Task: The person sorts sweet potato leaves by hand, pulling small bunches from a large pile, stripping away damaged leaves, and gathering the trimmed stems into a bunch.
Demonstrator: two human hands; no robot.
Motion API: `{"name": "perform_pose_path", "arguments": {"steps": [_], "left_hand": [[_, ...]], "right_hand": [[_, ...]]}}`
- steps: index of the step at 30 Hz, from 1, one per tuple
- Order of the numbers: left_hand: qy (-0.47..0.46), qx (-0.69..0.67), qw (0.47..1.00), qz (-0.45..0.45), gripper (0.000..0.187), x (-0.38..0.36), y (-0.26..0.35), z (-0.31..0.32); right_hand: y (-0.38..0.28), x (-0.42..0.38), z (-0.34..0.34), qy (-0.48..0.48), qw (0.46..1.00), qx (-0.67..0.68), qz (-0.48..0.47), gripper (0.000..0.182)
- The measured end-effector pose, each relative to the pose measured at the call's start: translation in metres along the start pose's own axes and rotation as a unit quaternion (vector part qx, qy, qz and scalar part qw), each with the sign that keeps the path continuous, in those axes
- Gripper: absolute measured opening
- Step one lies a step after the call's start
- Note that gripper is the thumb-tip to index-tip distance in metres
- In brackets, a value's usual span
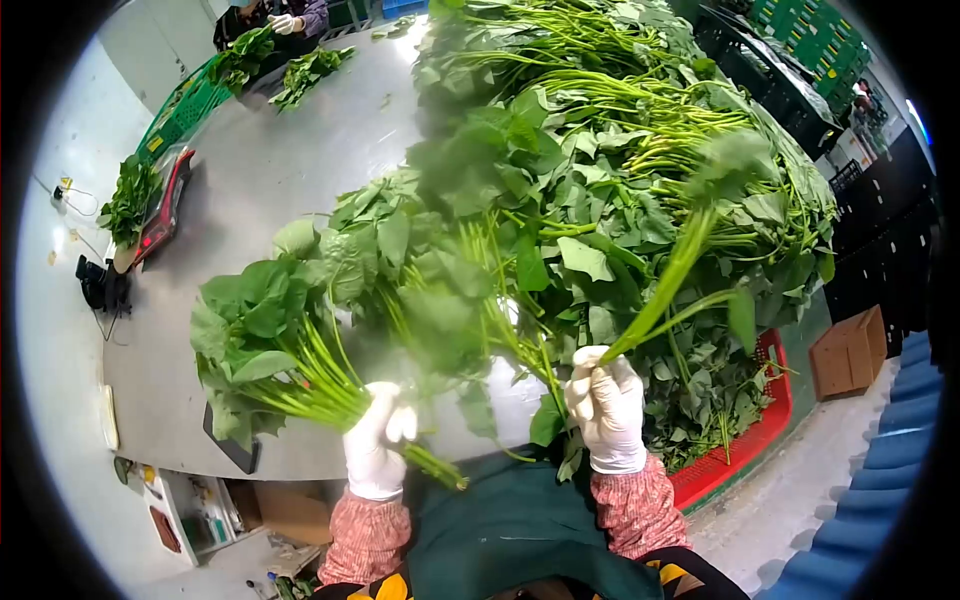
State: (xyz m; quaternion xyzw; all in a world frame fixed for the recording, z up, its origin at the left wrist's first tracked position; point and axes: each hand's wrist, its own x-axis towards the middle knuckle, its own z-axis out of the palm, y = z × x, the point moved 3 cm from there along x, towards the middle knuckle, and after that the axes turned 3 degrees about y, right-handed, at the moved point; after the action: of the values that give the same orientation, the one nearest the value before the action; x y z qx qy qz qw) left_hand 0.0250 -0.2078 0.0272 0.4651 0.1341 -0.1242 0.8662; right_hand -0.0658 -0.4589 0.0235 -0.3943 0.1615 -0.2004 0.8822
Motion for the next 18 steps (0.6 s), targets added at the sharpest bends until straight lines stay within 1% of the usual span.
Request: {"name": "perform_pose_path", "arguments": {"steps": [1, 2, 4, 6, 8, 9, 10, 12, 13, 14, 15, 16, 17, 18], "left_hand": [[-0.006, 0.000, 1.000, 0.003, 0.010, 0.000, -0.002, 0.000], [-0.010, -0.001, 1.000, 0.006, 0.011, 0.000, -0.002, -0.001], [0.011, -0.007, 1.000, 0.000, 0.011, -0.004, -0.001, 0.003], [-0.003, 0.001, 1.000, -0.002, 0.010, -0.006, -0.002, 0.004], [0.004, 0.023, 1.000, 0.001, 0.009, -0.009, -0.001, 0.013], [-0.017, 0.027, 0.999, 0.000, 0.009, -0.008, -0.004, 0.010], [0.033, 0.029, 0.999, -0.008, 0.012, -0.007, -0.011, 0.002], [-0.020, 0.040, 0.998, -0.042, 0.016, -0.009, -0.010, 0.011], [-0.010, 0.031, 0.997, -0.074, 0.018, -0.014, -0.009, 0.018], [-0.066, 0.030, 0.994, -0.080, 0.020, -0.013, -0.012, 0.017], [-0.056, 0.043, 0.994, -0.085, 0.021, -0.016, -0.017, 0.012], [-0.044, 0.056, 0.993, -0.090, 0.022, -0.021, -0.022, 0.010], [-0.059, 0.049, 0.992, -0.098, 0.024, -0.020, -0.022, 0.012], [-0.076, 0.041, 0.991, -0.107, 0.026, -0.018, -0.021, 0.017]], "right_hand": [[0.001, 0.000, -0.001, 0.008, 1.000, -0.028, 0.012, 0.026], [0.003, -0.001, -0.002, -0.005, 1.000, -0.018, 0.020, 0.025], [0.005, -0.004, 0.001, -0.009, 0.998, -0.042, 0.039, 0.025], [0.011, -0.008, 0.002, -0.022, 0.997, -0.058, 0.051, 0.025], [0.014, -0.012, 0.009, -0.025, 0.989, -0.139, 0.049, 0.026], [0.014, -0.014, 0.015, -0.018, 0.984, -0.166, 0.063, 0.023], [0.016, -0.016, 0.017, -0.019, 0.973, -0.216, 0.077, 0.021], [0.030, -0.018, 0.015, -0.066, 0.955, -0.290, 0.026, 0.019], [0.029, -0.020, 0.020, -0.092, 0.920, -0.381, -0.016, 0.015], [0.031, -0.026, 0.031, -0.083, 0.944, -0.316, -0.045, 0.012], [0.032, -0.026, 0.037, -0.121, 0.904, -0.395, -0.113, 0.014], [0.032, -0.025, 0.041, -0.158, 0.851, -0.466, -0.183, 0.017], [0.036, -0.026, 0.045, -0.173, 0.856, -0.459, -0.163, 0.029], [0.040, -0.030, 0.045, -0.166, 0.851, -0.473, -0.157, 0.030]]}}
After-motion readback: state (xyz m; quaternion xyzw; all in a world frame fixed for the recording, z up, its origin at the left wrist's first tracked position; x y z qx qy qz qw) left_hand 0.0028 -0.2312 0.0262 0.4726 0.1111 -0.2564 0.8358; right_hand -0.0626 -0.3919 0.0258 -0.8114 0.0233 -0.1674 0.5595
